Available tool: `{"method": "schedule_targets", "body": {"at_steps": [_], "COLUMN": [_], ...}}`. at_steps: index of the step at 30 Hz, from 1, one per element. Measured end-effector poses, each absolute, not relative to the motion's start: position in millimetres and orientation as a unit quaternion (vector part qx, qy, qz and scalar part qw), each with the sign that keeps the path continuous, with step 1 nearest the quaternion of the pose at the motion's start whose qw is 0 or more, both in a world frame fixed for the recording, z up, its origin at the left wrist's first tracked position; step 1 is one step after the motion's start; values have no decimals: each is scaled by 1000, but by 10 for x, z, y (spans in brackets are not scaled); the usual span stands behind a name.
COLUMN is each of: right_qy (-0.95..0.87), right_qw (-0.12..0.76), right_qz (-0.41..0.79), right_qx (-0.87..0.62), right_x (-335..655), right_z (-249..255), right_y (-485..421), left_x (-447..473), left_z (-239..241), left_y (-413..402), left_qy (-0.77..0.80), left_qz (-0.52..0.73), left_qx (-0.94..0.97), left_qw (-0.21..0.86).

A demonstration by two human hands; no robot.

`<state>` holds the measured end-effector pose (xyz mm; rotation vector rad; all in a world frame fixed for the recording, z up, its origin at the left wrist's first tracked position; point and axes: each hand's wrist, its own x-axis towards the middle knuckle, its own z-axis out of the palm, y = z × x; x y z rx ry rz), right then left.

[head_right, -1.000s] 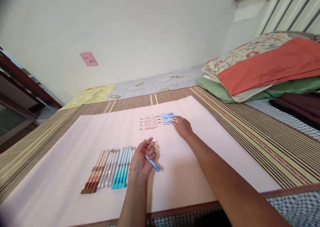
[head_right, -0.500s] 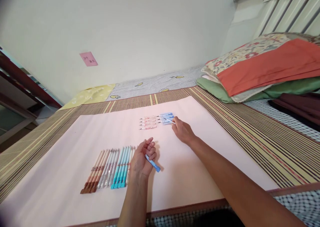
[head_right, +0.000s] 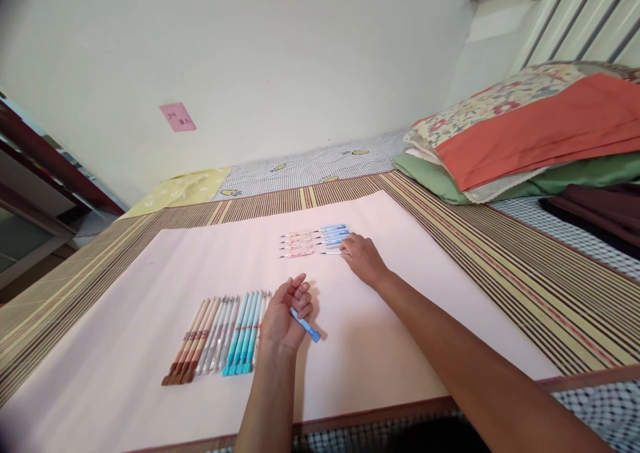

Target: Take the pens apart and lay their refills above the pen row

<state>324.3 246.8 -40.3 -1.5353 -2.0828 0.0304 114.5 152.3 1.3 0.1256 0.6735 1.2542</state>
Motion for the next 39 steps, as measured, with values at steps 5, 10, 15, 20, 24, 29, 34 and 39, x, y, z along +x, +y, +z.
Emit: {"method": "schedule_targets", "body": {"at_steps": [5, 10, 15, 20, 24, 29, 34, 39], "right_qy": [-752, -732, -735, -735, -739, -755, -693, -669], "right_qw": [334, 336, 322, 319, 314, 303, 343, 321], "right_qz": [23, 28, 32, 24, 24, 16, 0, 22], "right_qx": [-568, -593, -596, -597, -596, -581, -634, -669], "right_x": [3360, 3453, 3410, 3355, 3305, 3246, 3352, 3450], "right_z": [-439, -476, -479, -484, -486, -439, -414, -450], "right_y": [2464, 2445, 2482, 2528, 2535, 2529, 2479, 2418], "left_x": [1146, 1152, 1154, 1147, 1151, 1161, 1156, 1162], "left_z": [23, 25, 26, 8, 0, 17, -2, -17], "left_y": [1513, 1511, 1511, 1513, 1517, 1519, 1518, 1507], "left_qy": [308, 303, 309, 302, 305, 308, 312, 306], "left_qz": [573, 573, 572, 570, 566, 571, 570, 567], "left_qx": [53, 53, 61, 65, 71, 55, 65, 80], "left_qw": [758, 759, 757, 761, 763, 759, 757, 761]}}
